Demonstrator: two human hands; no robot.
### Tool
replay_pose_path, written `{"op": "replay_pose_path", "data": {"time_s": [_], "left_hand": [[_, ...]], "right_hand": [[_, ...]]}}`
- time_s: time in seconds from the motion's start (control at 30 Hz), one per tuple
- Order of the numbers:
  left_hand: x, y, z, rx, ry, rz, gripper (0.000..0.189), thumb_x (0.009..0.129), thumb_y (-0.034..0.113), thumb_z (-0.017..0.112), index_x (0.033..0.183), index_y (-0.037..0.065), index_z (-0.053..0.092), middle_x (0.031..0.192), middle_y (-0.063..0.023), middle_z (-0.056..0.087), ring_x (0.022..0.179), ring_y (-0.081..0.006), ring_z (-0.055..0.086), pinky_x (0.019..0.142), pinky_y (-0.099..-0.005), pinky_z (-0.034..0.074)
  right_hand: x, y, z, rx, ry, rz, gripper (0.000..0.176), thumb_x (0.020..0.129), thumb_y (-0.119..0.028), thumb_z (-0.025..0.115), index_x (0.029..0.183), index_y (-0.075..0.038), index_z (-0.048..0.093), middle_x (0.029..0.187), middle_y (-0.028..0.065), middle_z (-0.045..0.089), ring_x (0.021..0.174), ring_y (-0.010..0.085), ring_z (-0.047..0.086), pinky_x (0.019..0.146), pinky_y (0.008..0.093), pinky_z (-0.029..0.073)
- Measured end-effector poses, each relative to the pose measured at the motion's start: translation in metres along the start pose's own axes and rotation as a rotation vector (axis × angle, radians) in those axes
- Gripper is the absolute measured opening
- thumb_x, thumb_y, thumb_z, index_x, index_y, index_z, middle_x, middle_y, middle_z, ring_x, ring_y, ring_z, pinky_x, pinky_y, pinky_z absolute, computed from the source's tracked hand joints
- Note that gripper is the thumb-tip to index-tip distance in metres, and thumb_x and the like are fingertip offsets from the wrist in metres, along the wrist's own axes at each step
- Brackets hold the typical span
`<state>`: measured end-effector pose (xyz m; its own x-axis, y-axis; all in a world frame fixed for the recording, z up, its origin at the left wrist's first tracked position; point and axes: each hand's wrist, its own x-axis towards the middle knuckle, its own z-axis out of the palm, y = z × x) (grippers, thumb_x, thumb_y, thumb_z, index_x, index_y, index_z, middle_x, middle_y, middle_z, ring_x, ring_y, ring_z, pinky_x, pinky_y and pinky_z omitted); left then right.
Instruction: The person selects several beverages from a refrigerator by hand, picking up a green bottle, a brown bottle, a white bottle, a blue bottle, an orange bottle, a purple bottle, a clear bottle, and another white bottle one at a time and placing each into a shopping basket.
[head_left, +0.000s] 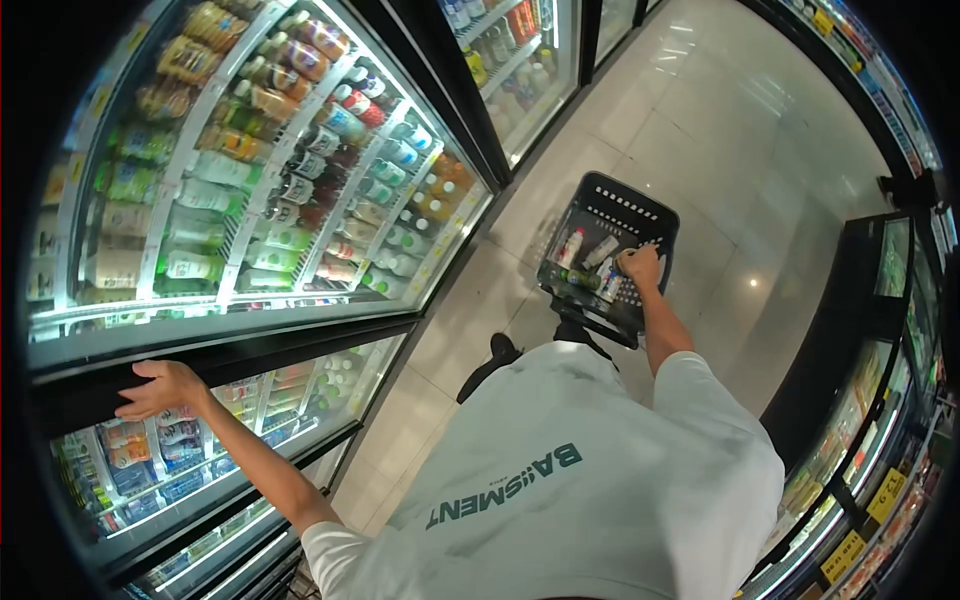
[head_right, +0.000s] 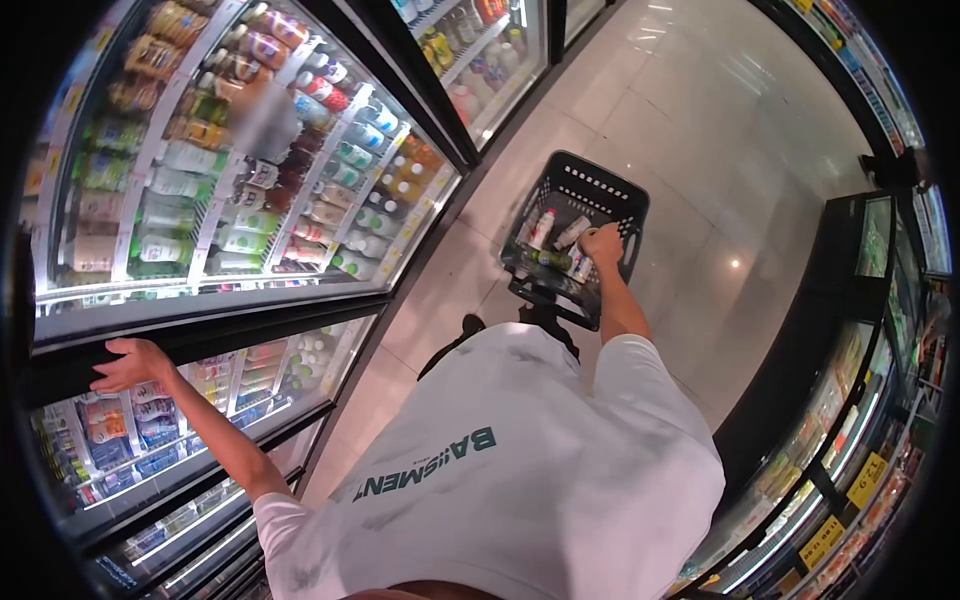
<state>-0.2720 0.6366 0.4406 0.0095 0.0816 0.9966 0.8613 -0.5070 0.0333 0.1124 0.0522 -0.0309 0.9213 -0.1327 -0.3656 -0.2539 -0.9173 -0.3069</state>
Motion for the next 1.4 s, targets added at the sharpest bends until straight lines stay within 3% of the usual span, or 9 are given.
{"op": "replay_pose_path", "data": {"time_s": [0.33, 0.43, 0.8, 0.87, 0.93, 1.0, 1.1, 1.23, 1.4], "left_hand": [[-0.005, -0.028, 0.016, 0.207, 0.026, 0.150, 0.051, 0.083, 0.014, 0.045, 0.115, -0.024, 0.034, 0.128, -0.0433, 0.036, 0.125, -0.0571, 0.031, 0.105, -0.0635, 0.025], [0.000, -0.030, 0.010, 0.285, -0.034, 0.217, 0.056, 0.082, 0.017, 0.043, 0.115, -0.027, 0.030, 0.124, -0.0446, 0.036, 0.120, -0.0575, 0.035, 0.105, -0.0638, 0.023], [0.014, -0.086, 0.013, 0.389, -0.292, 0.226, 0.054, 0.074, 0.026, 0.051, 0.088, -0.026, 0.053, 0.120, -0.0503, 0.041, 0.120, -0.0582, 0.039, 0.107, -0.0577, 0.028], [0.011, -0.041, -0.001, 0.415, -0.134, 0.280, 0.049, 0.071, 0.022, 0.052, 0.081, -0.026, 0.055, 0.110, -0.0495, 0.048, 0.108, -0.0552, 0.051, 0.095, -0.0575, 0.039], [0.019, -0.002, -0.014, 0.419, -0.389, -0.025, 0.042, 0.069, 0.018, 0.052, 0.075, -0.023, 0.057, 0.088, -0.0441, 0.058, 0.084, -0.0488, 0.063, 0.073, -0.0560, 0.047], [0.012, -0.001, -0.017, 0.270, -0.413, -0.063, 0.032, 0.068, 0.015, 0.055, 0.068, -0.016, 0.058, 0.067, -0.0330, 0.061, 0.061, -0.0449, 0.063, 0.053, -0.0526, 0.047], [0.005, 0.001, -0.013, 0.184, -0.366, -0.200, 0.025, 0.073, 0.012, 0.059, 0.079, -0.011, 0.053, 0.083, -0.0323, 0.057, 0.083, -0.0468, 0.058, 0.078, -0.0534, 0.046], [0.011, 0.026, -0.028, 0.137, -0.324, -0.263, 0.028, 0.076, 0.007, 0.061, 0.093, -0.011, 0.050, 0.092, -0.0311, 0.057, 0.082, -0.0463, 0.060, 0.075, -0.0517, 0.050], [0.007, 0.062, -0.078, 0.035, -0.295, -0.355, 0.033, 0.080, 0.007, 0.060, 0.106, -0.008, 0.047, 0.108, -0.0284, 0.053, 0.083, -0.0474, 0.060, 0.074, -0.0505, 0.050]], "right_hand": [[-0.008, 0.069, 0.086, 0.260, -0.279, 0.390, 0.044, 0.082, -0.027, 0.068, 0.108, 0.008, 0.059, 0.100, 0.0221, 0.066, 0.090, 0.0343, 0.068, 0.066, 0.0451, 0.057], [-0.014, 0.063, 0.076, 0.218, -0.436, 0.479, 0.042, 0.071, -0.024, 0.075, 0.099, 0.005, 0.064, 0.089, 0.0201, 0.068, 0.072, 0.0317, 0.070, 0.056, 0.0412, 0.056], [-0.001, 0.066, 0.073, 0.136, -0.585, 0.241, 0.024, 0.080, -0.014, 0.057, 0.088, 0.006, 0.066, 0.077, 0.0221, 0.066, 0.064, 0.0331, 0.068, 0.054, 0.0416, 0.057], [0.007, 0.072, 0.073, 0.066, -0.566, 0.144, 0.020, 0.078, -0.014, 0.059, 0.081, 0.004, 0.067, 0.073, 0.0202, 0.065, 0.063, 0.0306, 0.068, 0.056, 0.0408, 0.057], [0.050, 0.119, 0.130, -0.047, -0.556, -0.235, 0.016, 0.075, -0.013, 0.061, 0.074, 0.002, 0.066, 0.066, 0.0165, 0.064, 0.057, 0.0273, 0.065, 0.052, 0.0405, 0.054], [0.068, 0.119, 0.143, 0.255, -0.506, -0.016, 0.016, 0.072, -0.012, 0.060, 0.068, 0.003, 0.062, 0.061, 0.0143, 0.060, 0.048, 0.0257, 0.059, 0.042, 0.0388, 0.046], [0.040, 0.044, 0.071, 0.431, -0.516, -0.022, 0.017, 0.076, -0.014, 0.058, 0.077, 0.003, 0.061, 0.061, 0.0119, 0.057, 0.047, 0.0241, 0.057, 0.041, 0.0382, 0.047], [-0.023, -0.077, -0.002, 0.556, -0.638, -0.075, 0.019, 0.086, -0.014, 0.053, 0.094, 0.002, 0.057, 0.073, 0.0109, 0.060, 0.055, 0.0186, 0.059, 0.046, 0.0323, 0.049], [-0.130, -0.204, -0.037, 0.748, -0.712, -0.553, 0.009, 0.093, -0.014, 0.053, 0.093, -0.005, 0.054, 0.081, 0.0066, 0.062, 0.061, 0.0121, 0.058, 0.054, 0.0261, 0.050]]}}
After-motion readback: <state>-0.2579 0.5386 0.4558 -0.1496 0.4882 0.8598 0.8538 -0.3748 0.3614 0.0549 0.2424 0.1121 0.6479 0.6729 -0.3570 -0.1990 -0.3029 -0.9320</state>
